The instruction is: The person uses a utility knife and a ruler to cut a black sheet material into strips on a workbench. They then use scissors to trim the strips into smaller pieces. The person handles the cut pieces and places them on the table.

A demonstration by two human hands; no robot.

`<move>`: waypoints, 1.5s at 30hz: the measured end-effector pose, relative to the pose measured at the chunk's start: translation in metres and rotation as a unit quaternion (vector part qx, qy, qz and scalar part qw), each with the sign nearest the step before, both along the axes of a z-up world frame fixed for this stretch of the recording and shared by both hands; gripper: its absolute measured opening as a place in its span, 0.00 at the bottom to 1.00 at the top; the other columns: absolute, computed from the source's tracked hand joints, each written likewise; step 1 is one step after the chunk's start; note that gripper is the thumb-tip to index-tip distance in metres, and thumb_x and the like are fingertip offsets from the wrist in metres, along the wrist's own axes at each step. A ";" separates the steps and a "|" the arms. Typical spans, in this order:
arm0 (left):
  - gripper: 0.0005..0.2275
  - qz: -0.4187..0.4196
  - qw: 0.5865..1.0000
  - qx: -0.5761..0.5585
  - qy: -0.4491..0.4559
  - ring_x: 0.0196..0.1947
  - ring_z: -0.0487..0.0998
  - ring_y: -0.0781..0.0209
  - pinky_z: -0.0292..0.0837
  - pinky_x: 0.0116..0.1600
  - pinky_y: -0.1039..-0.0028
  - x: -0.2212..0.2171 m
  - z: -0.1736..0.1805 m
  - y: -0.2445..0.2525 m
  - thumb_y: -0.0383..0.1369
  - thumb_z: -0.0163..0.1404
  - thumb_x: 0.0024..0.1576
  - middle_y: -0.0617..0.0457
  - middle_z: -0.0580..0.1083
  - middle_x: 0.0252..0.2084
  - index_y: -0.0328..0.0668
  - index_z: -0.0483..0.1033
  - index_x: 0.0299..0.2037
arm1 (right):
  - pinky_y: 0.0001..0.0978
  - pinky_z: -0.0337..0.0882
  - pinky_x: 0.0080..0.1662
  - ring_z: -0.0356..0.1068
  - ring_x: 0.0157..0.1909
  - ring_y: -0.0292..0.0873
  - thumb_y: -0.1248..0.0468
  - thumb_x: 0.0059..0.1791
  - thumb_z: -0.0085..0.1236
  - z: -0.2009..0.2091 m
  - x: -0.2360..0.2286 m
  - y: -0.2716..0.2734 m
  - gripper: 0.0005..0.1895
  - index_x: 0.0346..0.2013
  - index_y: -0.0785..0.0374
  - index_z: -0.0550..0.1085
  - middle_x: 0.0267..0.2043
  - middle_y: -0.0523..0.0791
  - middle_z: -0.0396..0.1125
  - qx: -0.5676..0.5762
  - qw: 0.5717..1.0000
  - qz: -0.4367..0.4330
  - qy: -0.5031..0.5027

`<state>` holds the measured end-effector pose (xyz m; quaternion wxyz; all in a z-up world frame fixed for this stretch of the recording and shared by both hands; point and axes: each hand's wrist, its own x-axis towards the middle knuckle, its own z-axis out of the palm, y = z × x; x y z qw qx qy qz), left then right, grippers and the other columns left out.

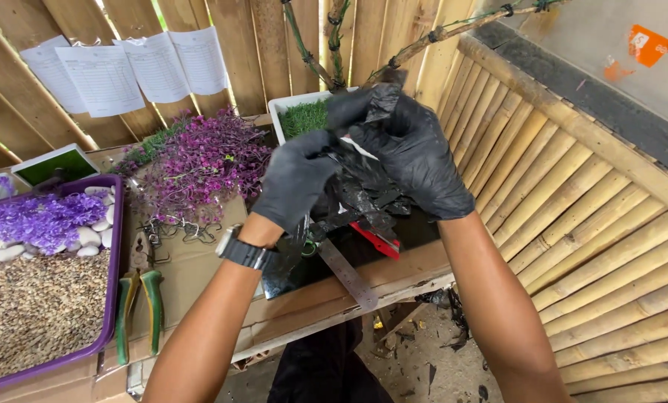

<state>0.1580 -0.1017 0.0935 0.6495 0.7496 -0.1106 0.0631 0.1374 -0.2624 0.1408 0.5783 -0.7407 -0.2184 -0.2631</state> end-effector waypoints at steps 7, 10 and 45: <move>0.13 -0.070 0.988 -0.137 -0.009 0.38 0.80 0.64 0.81 0.45 0.73 -0.015 0.020 0.021 0.21 0.55 0.53 0.52 0.82 0.41 0.41 0.82 0.48 | 0.22 0.71 0.46 0.65 0.44 0.35 0.59 0.53 0.61 -0.059 0.002 -0.021 0.28 0.69 0.53 0.68 0.54 0.43 0.65 -0.014 0.994 0.037 0.102; 0.14 -0.080 0.969 -0.231 0.034 0.34 0.81 0.61 0.84 0.42 0.68 -0.013 0.009 0.022 0.19 0.59 0.49 0.48 0.81 0.37 0.36 0.82 0.46 | 0.32 0.76 0.45 0.74 0.43 0.40 0.64 0.42 0.77 -0.079 0.009 0.001 0.22 0.49 0.59 0.79 0.39 0.44 0.74 -0.037 0.995 0.059 0.066; 0.06 0.153 0.936 -0.315 -0.024 0.28 0.80 0.64 0.78 0.36 0.79 -0.019 -0.021 0.149 0.22 0.56 0.56 0.45 0.81 0.38 0.38 0.80 0.42 | 0.37 0.71 0.40 0.70 0.30 0.47 0.65 0.55 0.53 -0.070 -0.004 -0.040 0.10 0.32 0.64 0.79 0.22 0.49 0.72 -0.136 0.970 -0.027 0.198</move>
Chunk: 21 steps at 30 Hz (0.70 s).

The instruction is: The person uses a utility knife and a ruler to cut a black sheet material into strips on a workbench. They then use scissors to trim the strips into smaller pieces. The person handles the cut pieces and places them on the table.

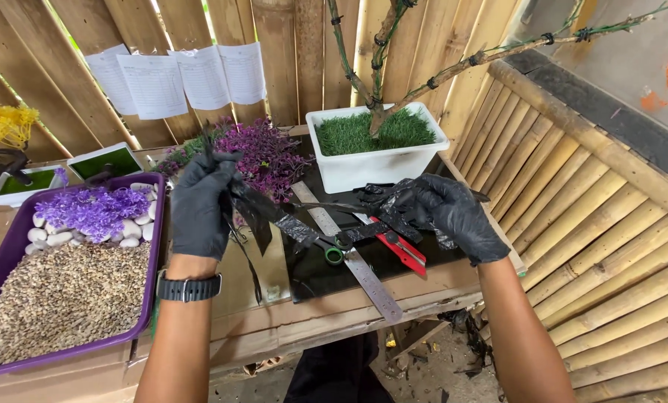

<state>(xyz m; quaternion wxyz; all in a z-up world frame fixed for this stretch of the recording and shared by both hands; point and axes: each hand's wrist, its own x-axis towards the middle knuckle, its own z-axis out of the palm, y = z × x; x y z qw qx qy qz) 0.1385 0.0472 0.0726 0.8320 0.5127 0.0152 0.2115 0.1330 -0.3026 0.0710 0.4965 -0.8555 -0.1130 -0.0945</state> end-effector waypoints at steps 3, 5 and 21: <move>0.05 0.074 0.995 0.055 -0.032 0.27 0.78 0.68 0.77 0.35 0.83 0.002 0.007 0.009 0.22 0.54 0.57 0.48 0.80 0.37 0.38 0.79 0.42 | 0.36 0.72 0.43 0.73 0.32 0.45 0.63 0.56 0.52 0.014 -0.006 0.004 0.10 0.34 0.59 0.79 0.23 0.47 0.73 -0.007 1.000 -0.014 0.020; 0.06 0.112 0.988 0.095 -0.047 0.27 0.78 0.68 0.76 0.35 0.83 0.006 0.005 0.015 0.23 0.54 0.59 0.50 0.80 0.36 0.39 0.80 0.43 | 0.35 0.72 0.45 0.73 0.33 0.44 0.63 0.56 0.52 0.028 -0.016 0.010 0.11 0.34 0.57 0.80 0.23 0.46 0.74 0.001 0.999 -0.020 0.036; 0.23 -0.096 0.609 0.781 0.097 0.42 0.77 0.51 0.80 0.46 0.66 -0.009 -0.003 0.017 0.37 0.57 0.54 0.49 0.77 0.44 0.48 0.67 0.60 | 0.26 0.58 0.13 0.69 0.31 0.40 0.62 0.60 0.41 0.069 -0.008 -0.070 0.16 0.55 0.66 0.74 0.35 0.49 0.72 0.092 0.995 -0.026 0.023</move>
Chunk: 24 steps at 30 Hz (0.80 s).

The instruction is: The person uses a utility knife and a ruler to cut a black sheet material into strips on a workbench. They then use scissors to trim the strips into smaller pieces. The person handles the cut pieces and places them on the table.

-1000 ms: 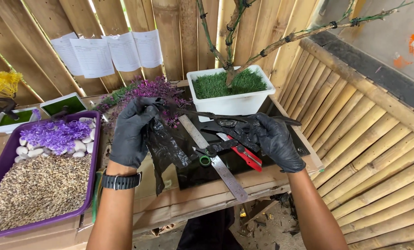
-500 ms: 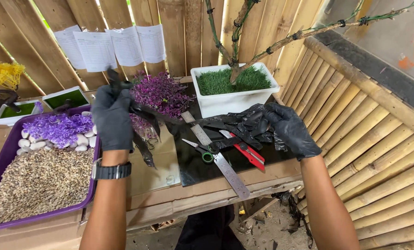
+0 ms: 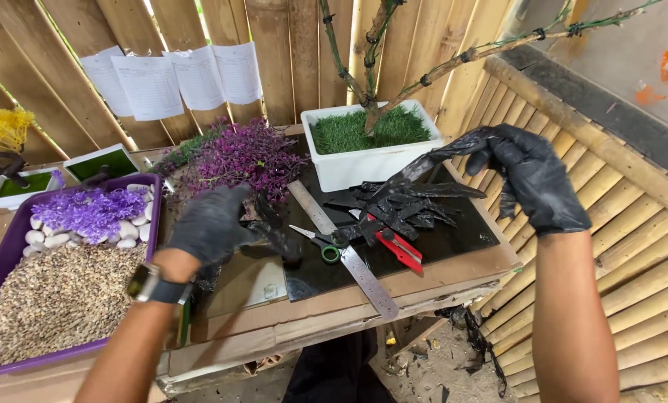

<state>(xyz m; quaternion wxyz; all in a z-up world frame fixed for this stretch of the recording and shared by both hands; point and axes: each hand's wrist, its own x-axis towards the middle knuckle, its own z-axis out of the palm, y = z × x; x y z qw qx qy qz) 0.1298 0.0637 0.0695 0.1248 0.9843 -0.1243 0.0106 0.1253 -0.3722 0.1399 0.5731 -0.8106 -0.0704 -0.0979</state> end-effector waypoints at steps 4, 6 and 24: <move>0.54 0.075 0.972 0.039 0.218 0.39 0.70 0.58 0.72 0.41 0.75 -0.025 0.080 0.003 0.41 0.65 0.48 0.52 0.70 0.42 0.54 0.33 0.78 | 0.27 0.60 0.21 0.70 0.39 0.40 0.59 0.61 0.41 0.009 -0.015 -0.004 0.16 0.53 0.62 0.76 0.36 0.47 0.72 -0.062 0.997 -0.004 -0.041; 0.51 0.085 0.972 0.116 0.187 0.42 0.71 0.54 0.75 0.43 0.69 -0.019 0.079 0.012 0.42 0.64 0.49 0.48 0.70 0.43 0.52 0.37 0.78 | 0.27 0.60 0.20 0.68 0.34 0.38 0.61 0.61 0.42 0.003 -0.008 -0.006 0.15 0.52 0.62 0.77 0.35 0.47 0.72 -0.054 0.998 -0.007 -0.031; 0.19 -0.168 0.868 -0.444 -0.146 0.52 0.77 0.39 0.71 0.62 0.54 -0.019 -0.002 -0.102 0.33 0.64 0.53 0.41 0.78 0.46 0.43 0.79 0.54 | 0.34 0.75 0.40 0.73 0.34 0.39 0.62 0.58 0.51 -0.014 -0.016 0.065 0.11 0.39 0.62 0.80 0.33 0.48 0.75 -0.082 0.989 0.100 -0.068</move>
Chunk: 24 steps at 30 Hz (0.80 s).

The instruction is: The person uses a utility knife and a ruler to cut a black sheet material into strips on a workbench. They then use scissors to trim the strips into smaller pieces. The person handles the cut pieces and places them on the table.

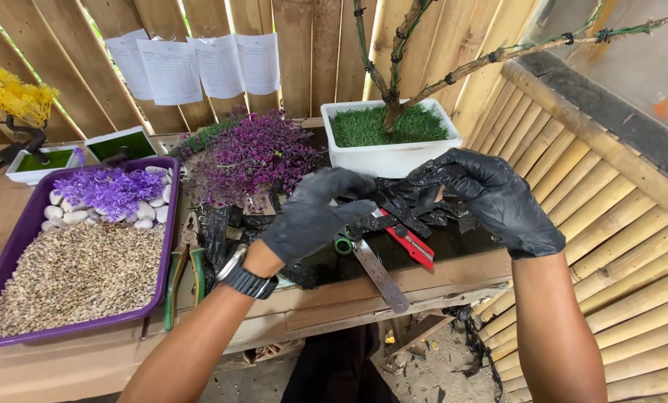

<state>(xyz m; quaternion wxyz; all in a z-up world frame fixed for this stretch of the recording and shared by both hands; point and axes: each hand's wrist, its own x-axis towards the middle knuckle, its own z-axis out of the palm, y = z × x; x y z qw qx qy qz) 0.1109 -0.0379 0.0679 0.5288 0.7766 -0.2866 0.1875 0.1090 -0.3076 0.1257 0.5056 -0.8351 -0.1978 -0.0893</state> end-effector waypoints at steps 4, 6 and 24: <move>0.09 -0.036 0.997 -0.023 0.058 0.45 0.82 0.51 0.78 0.53 0.62 0.008 -0.005 -0.002 0.30 0.64 0.53 0.48 0.80 0.38 0.46 0.82 0.42 | 0.37 0.75 0.47 0.74 0.37 0.42 0.62 0.59 0.51 -0.007 0.008 -0.028 0.12 0.37 0.63 0.80 0.32 0.48 0.76 -0.023 0.999 -0.009 -0.033; 0.07 -0.034 0.997 -0.028 0.064 0.42 0.82 0.55 0.79 0.51 0.66 0.004 0.000 0.003 0.30 0.64 0.53 0.49 0.80 0.36 0.48 0.82 0.40 | 0.37 0.75 0.48 0.74 0.38 0.42 0.63 0.58 0.52 0.003 -0.003 -0.022 0.11 0.37 0.62 0.80 0.32 0.47 0.76 -0.024 0.999 -0.013 -0.037; 0.06 -0.197 0.920 -0.211 0.266 0.39 0.72 0.72 0.74 0.48 0.81 -0.017 0.000 -0.012 0.28 0.53 0.63 0.56 0.76 0.38 0.37 0.81 0.46 | 0.69 0.53 0.70 0.50 0.75 0.66 0.38 0.47 0.54 0.021 -0.026 -0.002 0.42 0.69 0.58 0.63 0.71 0.58 0.57 -0.222 0.965 0.106 -0.085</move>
